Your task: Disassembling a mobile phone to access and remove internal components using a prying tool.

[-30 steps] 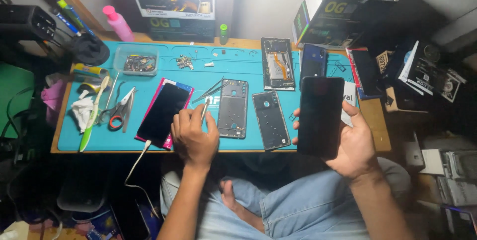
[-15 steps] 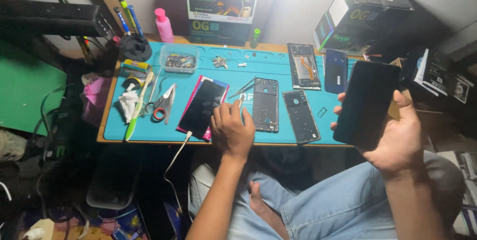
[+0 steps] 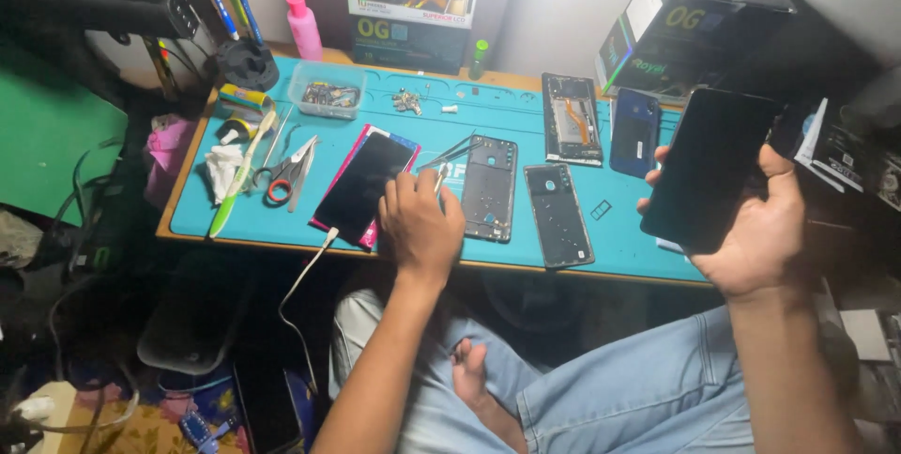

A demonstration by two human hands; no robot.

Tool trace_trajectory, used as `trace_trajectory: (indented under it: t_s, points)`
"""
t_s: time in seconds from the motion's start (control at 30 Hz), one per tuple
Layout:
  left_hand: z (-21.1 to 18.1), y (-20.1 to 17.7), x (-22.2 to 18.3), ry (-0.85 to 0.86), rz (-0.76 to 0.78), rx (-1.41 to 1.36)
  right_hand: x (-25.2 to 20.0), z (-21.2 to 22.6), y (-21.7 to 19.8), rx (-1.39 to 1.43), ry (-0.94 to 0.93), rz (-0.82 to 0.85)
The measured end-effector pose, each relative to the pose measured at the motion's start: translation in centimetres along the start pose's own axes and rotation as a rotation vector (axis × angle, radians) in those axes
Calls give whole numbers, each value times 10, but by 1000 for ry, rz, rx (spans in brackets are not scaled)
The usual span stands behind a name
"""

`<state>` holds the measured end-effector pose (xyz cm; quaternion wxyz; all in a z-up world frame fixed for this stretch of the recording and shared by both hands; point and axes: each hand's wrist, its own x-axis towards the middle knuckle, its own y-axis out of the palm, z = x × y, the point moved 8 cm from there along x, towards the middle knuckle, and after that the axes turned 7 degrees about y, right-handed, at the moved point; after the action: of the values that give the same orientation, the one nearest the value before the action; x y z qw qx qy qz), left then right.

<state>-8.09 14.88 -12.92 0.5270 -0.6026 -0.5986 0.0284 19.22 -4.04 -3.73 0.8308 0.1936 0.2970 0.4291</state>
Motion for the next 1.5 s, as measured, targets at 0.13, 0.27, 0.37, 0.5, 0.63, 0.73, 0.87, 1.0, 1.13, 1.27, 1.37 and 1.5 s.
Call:
trace_trajectory:
  t_s: [0.13,0.27,0.37,0.5,0.63,0.73,0.87,1.0,1.13,1.27,1.37,1.5]
  points:
    - [-11,-7,-1,59,-46,71,30,-6,-28,78,59,10]
    - [-9,-2,-3,82,-75,100,48,-17,-40,196,103,5]
    - [-10,0,-1,100,-76,117,56,-31,-56,320,196,-116]
    - [-24,-5,4,19,-5,101,62,-35,-68,289,237,106]
    - [-22,1,5,-58,53,107,62,-32,-66,307,312,98]
    - [-21,2,4,-95,45,96,62,-34,-64,276,393,32]
    - [-21,2,4,-99,43,104,68,-40,-71,291,394,58]
    - [-18,4,3,-172,96,102,72,-41,-74,326,281,256]
    - [-17,4,2,-155,77,99,70,-38,-72,332,226,301]
    - [-18,3,1,-133,67,108,67,-37,-71,378,236,319]
    - [-15,4,0,-117,50,101,64,-33,-67,414,226,384]
    - [-36,-18,1,36,-190,80,52,-19,-50,566,141,682]
